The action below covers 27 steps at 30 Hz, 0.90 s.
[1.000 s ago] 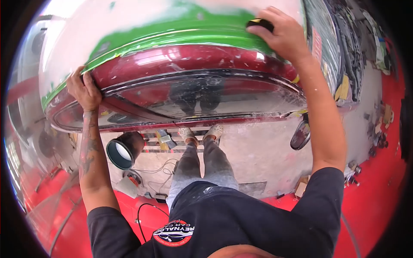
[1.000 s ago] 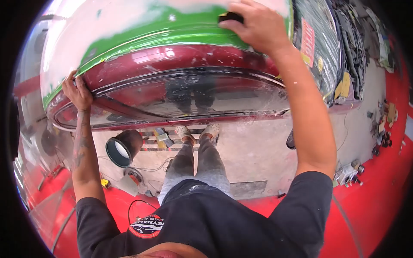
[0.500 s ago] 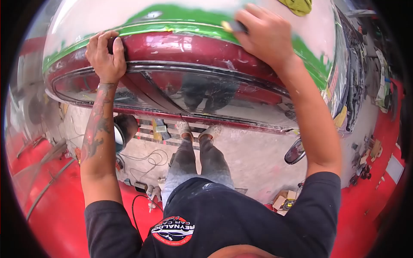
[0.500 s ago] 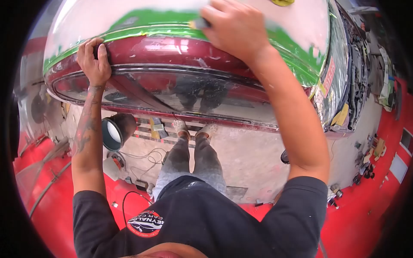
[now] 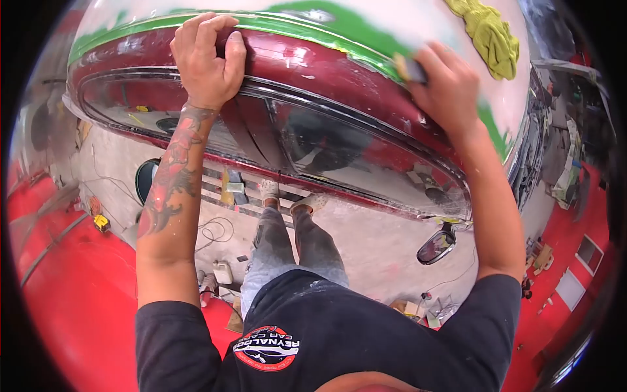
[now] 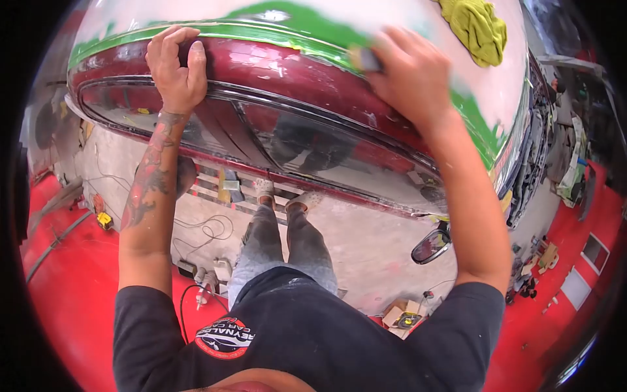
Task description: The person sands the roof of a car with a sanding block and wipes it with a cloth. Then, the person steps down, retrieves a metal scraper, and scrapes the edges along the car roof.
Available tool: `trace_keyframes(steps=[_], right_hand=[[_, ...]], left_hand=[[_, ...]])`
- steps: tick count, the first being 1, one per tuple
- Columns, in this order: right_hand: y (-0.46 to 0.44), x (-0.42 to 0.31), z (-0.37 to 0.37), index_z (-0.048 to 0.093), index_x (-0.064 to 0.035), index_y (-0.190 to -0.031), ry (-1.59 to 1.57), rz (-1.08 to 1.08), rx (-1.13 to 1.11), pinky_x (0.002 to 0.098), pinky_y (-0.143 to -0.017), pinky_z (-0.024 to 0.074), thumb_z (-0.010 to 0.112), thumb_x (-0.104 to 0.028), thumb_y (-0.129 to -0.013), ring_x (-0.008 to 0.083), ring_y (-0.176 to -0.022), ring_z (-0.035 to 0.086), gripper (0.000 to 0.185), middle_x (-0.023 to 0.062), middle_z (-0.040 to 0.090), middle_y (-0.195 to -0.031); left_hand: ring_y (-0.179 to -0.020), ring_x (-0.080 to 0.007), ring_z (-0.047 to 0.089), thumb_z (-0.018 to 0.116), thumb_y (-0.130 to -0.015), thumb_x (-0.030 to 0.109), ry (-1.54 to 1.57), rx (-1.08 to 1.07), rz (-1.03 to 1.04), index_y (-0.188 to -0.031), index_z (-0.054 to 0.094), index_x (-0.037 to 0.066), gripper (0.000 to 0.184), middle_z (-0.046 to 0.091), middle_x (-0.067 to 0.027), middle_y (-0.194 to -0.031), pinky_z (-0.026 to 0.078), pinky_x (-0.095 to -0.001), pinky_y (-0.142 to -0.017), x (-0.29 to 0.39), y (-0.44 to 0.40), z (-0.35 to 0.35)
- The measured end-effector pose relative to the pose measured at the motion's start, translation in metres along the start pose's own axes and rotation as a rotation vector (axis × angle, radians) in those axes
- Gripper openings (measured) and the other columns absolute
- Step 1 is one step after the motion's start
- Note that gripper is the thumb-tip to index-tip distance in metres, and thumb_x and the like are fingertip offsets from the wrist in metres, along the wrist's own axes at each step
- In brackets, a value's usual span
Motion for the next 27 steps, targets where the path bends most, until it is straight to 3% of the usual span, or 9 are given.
trace_keyframes(steps=[4, 6, 7, 9, 12, 17, 22, 24, 27], right_hand=[[-0.092, -0.071, 0.047, 0.059, -0.0089, -0.085, -0.020, -0.105, 0.063, 0.0423, -0.060, 0.0485, 0.072, -0.025, -0.085, 0.0307, -0.069, 0.062, 0.021, 0.0092, 0.058, -0.077], [-0.112, -0.074, 0.066, 0.068, -0.0123, -0.091, -0.066, 0.016, -0.164, 0.0469, -0.076, 0.0545, 0.064, -0.030, -0.088, 0.0332, -0.088, 0.069, 0.018, 0.0104, 0.068, -0.092], [-0.104, -0.071, 0.063, 0.068, -0.0123, -0.091, -0.061, 0.018, -0.172, 0.0469, -0.076, 0.0545, 0.064, -0.030, -0.088, 0.0332, -0.088, 0.069, 0.018, 0.0104, 0.068, -0.092], [-0.073, -0.055, 0.035, 0.058, -0.0097, -0.085, 0.039, -0.198, 0.012, 0.0427, -0.061, 0.0489, 0.072, -0.024, -0.084, 0.0299, -0.072, 0.062, 0.020, 0.0085, 0.059, -0.079], [0.002, -0.002, -0.009, 0.061, -0.0096, -0.085, 0.145, -0.133, -0.165, 0.0416, -0.062, 0.0500, 0.074, -0.023, -0.085, 0.0283, -0.076, 0.064, 0.019, 0.0064, 0.061, -0.081], [0.049, 0.031, -0.024, 0.060, -0.0084, -0.086, 0.163, -0.020, -0.221, 0.0404, -0.065, 0.0496, 0.076, -0.017, -0.080, 0.0297, -0.077, 0.062, 0.019, 0.0082, 0.060, -0.083], [-0.071, -0.050, 0.038, 0.060, -0.0100, -0.090, 0.078, -0.203, -0.184, 0.0430, -0.067, 0.0513, 0.073, -0.024, -0.082, 0.0303, -0.080, 0.064, 0.020, 0.0084, 0.063, -0.087], [-0.120, -0.083, 0.074, 0.060, -0.0100, -0.092, 0.054, -0.203, -0.133, 0.0434, -0.067, 0.0511, 0.069, -0.028, -0.087, 0.0329, -0.082, 0.064, 0.020, 0.0095, 0.063, -0.088], [-0.206, -0.145, 0.126, 0.069, -0.0099, -0.096, 0.027, -0.041, -0.186, 0.0515, -0.080, 0.0536, 0.057, -0.032, -0.090, 0.0384, -0.087, 0.069, 0.025, 0.0139, 0.071, -0.099]], left_hand=[[-0.103, -0.0265, 0.060, 0.063, -0.086, 0.014, 0.057, -0.051, -0.079, -0.104, 0.067, 0.008, 0.020, 0.066, -0.0090, -0.108, 0.042, -0.0383, -0.092, -0.005, 0.003, -0.003], [-0.103, -0.0258, 0.060, 0.063, -0.086, 0.015, 0.056, -0.035, -0.082, -0.105, 0.067, 0.009, 0.020, 0.066, -0.0083, -0.107, 0.042, -0.0375, -0.091, -0.006, 0.001, -0.002], [-0.102, -0.0261, 0.061, 0.064, -0.087, 0.014, 0.065, -0.041, -0.085, -0.105, 0.067, 0.008, 0.019, 0.066, -0.0080, -0.107, 0.043, -0.0371, -0.090, -0.007, 0.000, -0.002], [-0.102, -0.0267, 0.062, 0.065, -0.087, 0.013, 0.134, -0.046, -0.084, -0.104, 0.067, 0.008, 0.018, 0.067, -0.0086, -0.107, 0.044, -0.0375, -0.090, -0.013, 0.000, -0.006], [-0.104, -0.0266, 0.063, 0.070, -0.086, 0.005, 0.221, -0.048, -0.071, -0.106, 0.070, 0.006, 0.020, 0.069, -0.0102, -0.108, 0.047, -0.0379, -0.094, -0.034, 0.012, -0.030], [-0.104, -0.0272, 0.059, 0.062, -0.089, -0.004, 0.062, -0.090, -0.358, -0.107, 0.063, 0.002, 0.019, 0.063, -0.0120, -0.109, 0.045, -0.0379, -0.095, -0.067, 0.122, -0.120], [-0.099, -0.0330, 0.056, 0.064, -0.083, 0.001, 0.094, -0.277, -0.684, -0.100, 0.062, 0.004, 0.018, 0.061, -0.0128, -0.101, 0.042, -0.0426, -0.091, -0.026, 0.238, -0.155], [-0.099, -0.0333, 0.056, 0.064, -0.082, 0.001, 0.097, -0.289, -0.688, -0.100, 0.063, 0.005, 0.019, 0.061, -0.0130, -0.101, 0.042, -0.0436, -0.091, -0.008, 0.255, -0.160], [-0.100, -0.0335, 0.057, 0.066, -0.080, 0.001, 0.147, -0.326, -0.751, -0.100, 0.064, 0.006, 0.021, 0.061, -0.0136, -0.101, 0.042, -0.0443, -0.091, 0.009, 0.256, -0.151]])
Point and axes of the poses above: each hand's wrist, its own y-axis away from the middle knuckle, its own z-axis out of the palm, x = y × z, the point moved 7 cm from there along -y, towards the middle knuckle
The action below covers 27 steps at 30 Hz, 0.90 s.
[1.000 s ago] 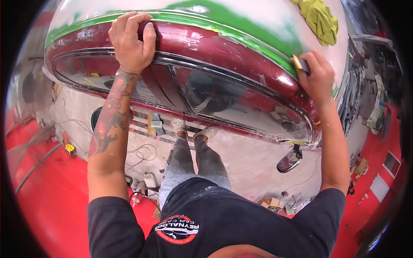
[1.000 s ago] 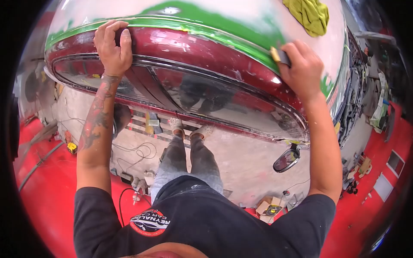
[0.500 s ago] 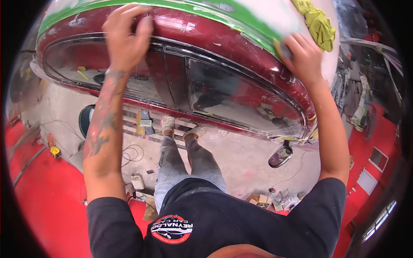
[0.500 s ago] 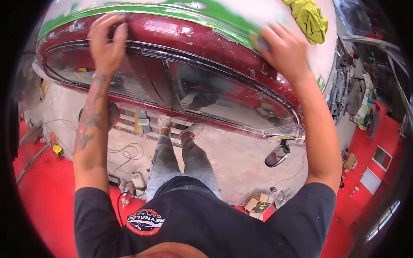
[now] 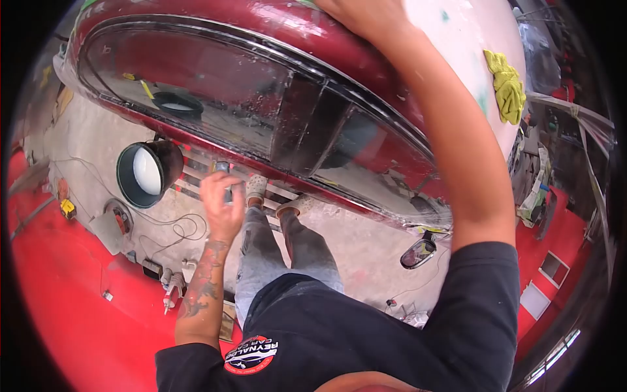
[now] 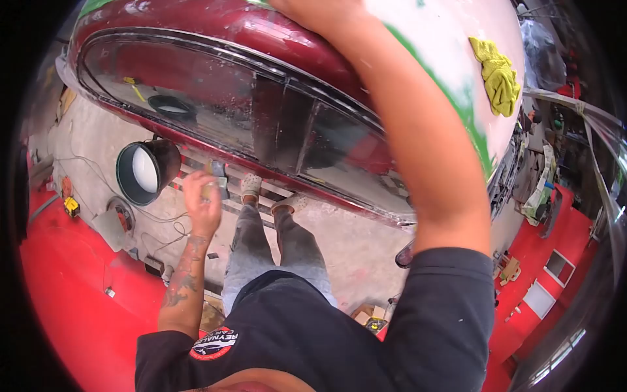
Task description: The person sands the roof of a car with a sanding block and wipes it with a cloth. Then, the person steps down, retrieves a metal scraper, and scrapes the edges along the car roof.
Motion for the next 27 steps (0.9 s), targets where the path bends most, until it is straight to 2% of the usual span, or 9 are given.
trace_keyframes(steps=[5, 7, 8, 15, 20, 22, 23, 25, 27], right_hand=[[-0.014, -0.001, 0.005, 0.070, -0.0101, -0.100, -0.083, 0.059, -0.150, 0.0532, -0.082, 0.0535, 0.055, -0.034, -0.093, 0.0405, -0.089, 0.070, 0.029, 0.0179, 0.072, -0.097], [0.035, 0.024, -0.025, 0.071, -0.0111, -0.101, 0.058, -0.035, 0.066, 0.0534, -0.082, 0.0537, 0.054, -0.035, -0.094, 0.0409, -0.092, 0.070, 0.030, 0.0198, 0.073, -0.095], [0.061, 0.048, -0.019, 0.061, -0.0114, -0.095, 0.125, 0.026, -0.132, 0.0430, -0.067, 0.0521, 0.066, -0.032, -0.089, 0.0329, -0.083, 0.065, 0.022, 0.0090, 0.064, -0.089], [0.194, 0.117, -0.071, 0.063, -0.0095, -0.091, 0.091, 0.063, -0.040, 0.0435, -0.068, 0.0518, 0.068, -0.025, -0.085, 0.0301, -0.084, 0.066, 0.018, 0.0073, 0.066, -0.087], [0.073, 0.039, -0.030, 0.065, -0.0090, -0.088, 0.042, -0.019, 0.091, 0.0456, -0.068, 0.0521, 0.065, -0.028, -0.087, 0.0337, -0.084, 0.066, 0.019, 0.0107, 0.067, -0.088], [0.012, 0.008, 0.003, 0.069, -0.0112, -0.094, 0.161, 0.194, -0.127, 0.0467, -0.071, 0.0536, 0.065, -0.033, -0.088, 0.0350, -0.085, 0.068, 0.023, 0.0113, 0.070, -0.089], [-0.013, -0.012, 0.005, 0.071, -0.0114, -0.100, 0.053, 0.145, -0.098, 0.0536, -0.081, 0.0540, 0.053, -0.035, -0.094, 0.0413, -0.091, 0.070, 0.030, 0.0203, 0.073, -0.095], [-0.021, -0.015, 0.009, 0.071, -0.0123, -0.101, 0.072, 0.164, -0.160, 0.0538, -0.081, 0.0541, 0.052, -0.034, -0.095, 0.0407, -0.091, 0.071, 0.030, 0.0204, 0.073, -0.094], [0.003, 0.000, 0.000, 0.069, -0.0128, -0.095, 0.144, 0.144, -0.167, 0.0447, -0.070, 0.0534, 0.066, -0.032, -0.088, 0.0328, -0.085, 0.068, 0.021, 0.0092, 0.070, -0.089]], left_hand=[[-0.101, -0.0333, 0.058, 0.068, -0.077, 0.001, 0.072, -0.135, 0.145, -0.100, 0.066, 0.008, 0.024, 0.062, -0.0127, -0.104, 0.042, -0.0434, -0.091, 0.033, -0.034, 0.001], [-0.102, -0.0323, 0.058, 0.068, -0.077, 0.001, 0.064, -0.098, 0.170, -0.101, 0.066, 0.008, 0.025, 0.062, -0.0121, -0.104, 0.043, -0.0427, -0.091, 0.022, -0.041, -0.015], [-0.102, -0.0325, 0.058, 0.068, -0.078, 0.000, 0.010, -0.094, 0.154, -0.101, 0.065, 0.008, 0.025, 0.062, -0.0123, -0.104, 0.043, -0.0429, -0.091, 0.012, -0.042, -0.024], [-0.106, -0.0332, 0.058, 0.063, -0.084, -0.004, -0.091, -0.103, -0.055, -0.104, 0.064, 0.003, 0.020, 0.062, -0.0150, -0.105, 0.045, -0.0407, -0.096, -0.030, -0.010, -0.069], [-0.102, -0.0327, 0.058, 0.068, -0.080, 0.000, 0.032, -0.066, 0.110, -0.103, 0.065, 0.006, 0.024, 0.062, -0.0132, -0.103, 0.043, -0.0432, -0.092, 0.012, -0.049, -0.031], [-0.102, -0.0320, 0.059, 0.068, -0.079, 0.001, 0.062, -0.054, 0.147, -0.102, 0.066, 0.007, 0.024, 0.062, -0.0125, -0.103, 0.043, -0.0432, -0.092, 0.037, -0.083, -0.016], [-0.103, -0.0323, 0.059, 0.068, -0.080, 0.000, 0.057, -0.097, 0.231, -0.103, 0.066, 0.005, 0.023, 0.063, -0.0131, -0.103, 0.045, -0.0427, -0.091, 0.053, -0.098, -0.011], [-0.104, -0.0325, 0.060, 0.067, -0.081, -0.001, 0.053, -0.137, 0.300, -0.103, 0.066, 0.003, 0.023, 0.064, -0.0136, -0.103, 0.046, -0.0421, -0.091, 0.045, -0.096, -0.014], [-0.104, -0.0321, 0.061, 0.068, -0.082, 0.004, -0.086, -0.088, 0.129, -0.106, 0.066, 0.005, 0.024, 0.066, -0.0133, -0.105, 0.045, -0.0427, -0.093, -0.029, -0.075, -0.037]])
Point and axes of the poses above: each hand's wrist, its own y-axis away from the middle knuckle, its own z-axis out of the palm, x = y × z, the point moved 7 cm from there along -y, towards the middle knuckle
